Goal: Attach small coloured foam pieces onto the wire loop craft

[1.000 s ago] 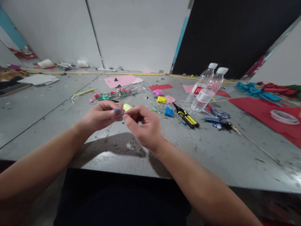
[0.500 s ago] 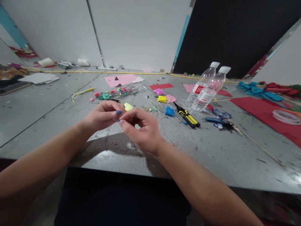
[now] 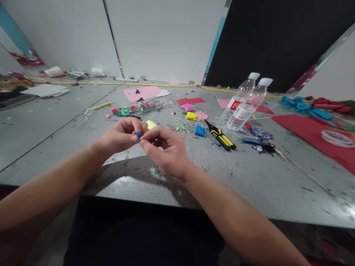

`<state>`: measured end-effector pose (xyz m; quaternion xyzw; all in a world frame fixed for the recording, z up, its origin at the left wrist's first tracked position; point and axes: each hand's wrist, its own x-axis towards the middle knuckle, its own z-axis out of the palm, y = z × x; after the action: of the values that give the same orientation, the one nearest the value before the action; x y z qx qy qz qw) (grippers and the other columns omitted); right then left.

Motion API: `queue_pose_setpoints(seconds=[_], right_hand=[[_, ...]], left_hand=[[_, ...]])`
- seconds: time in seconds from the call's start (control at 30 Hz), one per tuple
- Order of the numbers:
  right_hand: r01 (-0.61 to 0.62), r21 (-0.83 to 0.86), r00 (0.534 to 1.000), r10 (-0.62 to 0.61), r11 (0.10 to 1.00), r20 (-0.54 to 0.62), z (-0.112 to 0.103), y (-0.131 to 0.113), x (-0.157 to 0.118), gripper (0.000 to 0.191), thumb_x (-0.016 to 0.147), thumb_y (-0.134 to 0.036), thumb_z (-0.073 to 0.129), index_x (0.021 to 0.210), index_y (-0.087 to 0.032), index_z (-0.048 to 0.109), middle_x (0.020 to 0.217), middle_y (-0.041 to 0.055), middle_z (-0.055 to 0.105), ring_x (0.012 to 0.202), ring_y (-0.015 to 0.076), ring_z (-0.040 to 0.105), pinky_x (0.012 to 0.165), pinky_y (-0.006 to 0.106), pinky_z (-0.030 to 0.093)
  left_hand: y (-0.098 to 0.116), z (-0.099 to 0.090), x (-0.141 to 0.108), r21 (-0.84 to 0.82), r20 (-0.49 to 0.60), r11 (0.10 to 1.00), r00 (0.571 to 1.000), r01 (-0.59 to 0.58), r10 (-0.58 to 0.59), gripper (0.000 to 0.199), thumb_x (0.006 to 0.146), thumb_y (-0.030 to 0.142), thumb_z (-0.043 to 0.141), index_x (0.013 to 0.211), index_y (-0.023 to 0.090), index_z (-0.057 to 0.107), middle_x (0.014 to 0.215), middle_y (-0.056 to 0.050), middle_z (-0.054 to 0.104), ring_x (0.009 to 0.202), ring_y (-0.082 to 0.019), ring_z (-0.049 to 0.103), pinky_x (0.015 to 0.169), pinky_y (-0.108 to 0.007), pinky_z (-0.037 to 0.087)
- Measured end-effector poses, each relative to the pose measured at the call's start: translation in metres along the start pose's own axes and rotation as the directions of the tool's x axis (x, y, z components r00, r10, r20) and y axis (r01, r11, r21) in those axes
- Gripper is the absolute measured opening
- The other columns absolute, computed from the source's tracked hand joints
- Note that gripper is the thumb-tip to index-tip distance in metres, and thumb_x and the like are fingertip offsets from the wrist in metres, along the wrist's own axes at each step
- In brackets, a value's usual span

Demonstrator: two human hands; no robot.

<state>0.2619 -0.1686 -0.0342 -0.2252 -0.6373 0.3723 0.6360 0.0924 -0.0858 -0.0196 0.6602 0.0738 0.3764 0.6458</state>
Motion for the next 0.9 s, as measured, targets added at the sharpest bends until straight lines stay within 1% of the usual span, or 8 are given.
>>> queue_pose_setpoints(seconds=[0.1,0.2,0.37,0.57,0.73,0.9], right_hand=[[0.028,-0.026,0.999,-0.029,0.999,-0.028,0.0,0.0017,0.0005,0.005,0.086,-0.023,0.074,0.084,-0.022,0.069,0.076,-0.0019,0.067,0.064,0.0097,0.058,0.052,0.023,0.046],[0.072,-0.063,0.996,-0.075,0.995,-0.05,0.0,0.0025,0.0012,0.005,0.086,-0.024,0.073,0.083,-0.023,0.069,0.085,0.0008,0.069,0.076,0.013,0.063,0.056,0.025,0.049],[0.067,-0.111,0.995,-0.075,0.992,-0.072,0.0003,0.0016,0.0019,0.005,0.086,-0.026,0.073,0.082,-0.024,0.07,0.095,0.003,0.072,0.083,0.0148,0.066,0.057,0.026,0.052],[0.076,-0.109,0.994,-0.084,0.991,-0.065,0.0014,0.0004,0.0014,0.004,0.085,-0.024,0.075,0.082,-0.025,0.073,0.095,0.0034,0.075,0.083,0.0157,0.068,0.057,0.027,0.053],[0.106,-0.118,0.991,-0.114,0.987,-0.067,0.0009,0.0019,0.0008,0.004,0.085,-0.021,0.075,0.083,-0.024,0.073,0.093,0.0032,0.075,0.085,0.0167,0.07,0.059,0.028,0.054],[0.068,-0.146,0.993,-0.081,0.987,-0.086,0.0013,0.0004,0.0005,0.004,0.085,-0.022,0.075,0.082,-0.025,0.074,0.091,0.003,0.076,0.087,0.0177,0.071,0.062,0.03,0.056]], left_hand=[[0.0004,0.0019,0.0012,-0.011,-0.008,1.0,1.0,-0.01,0.01,0.031,0.065,0.028,0.095,0.064,0.017,0.066,0.065,0.001,0.062,0.061,-0.012,0.062,0.061,-0.026,0.053],[-0.0002,0.0026,0.002,-0.016,-0.016,1.0,1.0,-0.024,0.023,0.032,0.064,0.027,0.096,0.062,0.017,0.066,0.065,0.001,0.063,0.062,-0.011,0.061,0.061,-0.026,0.052],[-0.0016,0.0023,0.0014,-0.012,-0.032,1.0,0.999,-0.024,0.024,0.031,0.064,0.026,0.095,0.062,0.017,0.065,0.065,0.0,0.063,0.062,-0.012,0.061,0.061,-0.026,0.052],[-0.0004,0.0039,0.0013,-0.009,-0.029,1.0,0.999,-0.028,0.028,0.033,0.064,0.026,0.095,0.061,0.017,0.064,0.065,0.0,0.063,0.061,-0.012,0.061,0.062,-0.027,0.053],[0.0006,0.0053,0.002,-0.003,-0.028,1.0,0.999,-0.021,0.021,0.037,0.062,0.028,0.097,0.059,0.016,0.062,0.065,0.0,0.063,0.062,-0.011,0.06,0.061,-0.026,0.052],[0.0008,0.0064,0.002,0.012,-0.03,1.0,0.999,-0.017,0.017,0.04,0.061,0.031,0.098,0.057,0.016,0.061,0.064,0.001,0.061,0.06,-0.011,0.059,0.059,-0.025,0.051]])
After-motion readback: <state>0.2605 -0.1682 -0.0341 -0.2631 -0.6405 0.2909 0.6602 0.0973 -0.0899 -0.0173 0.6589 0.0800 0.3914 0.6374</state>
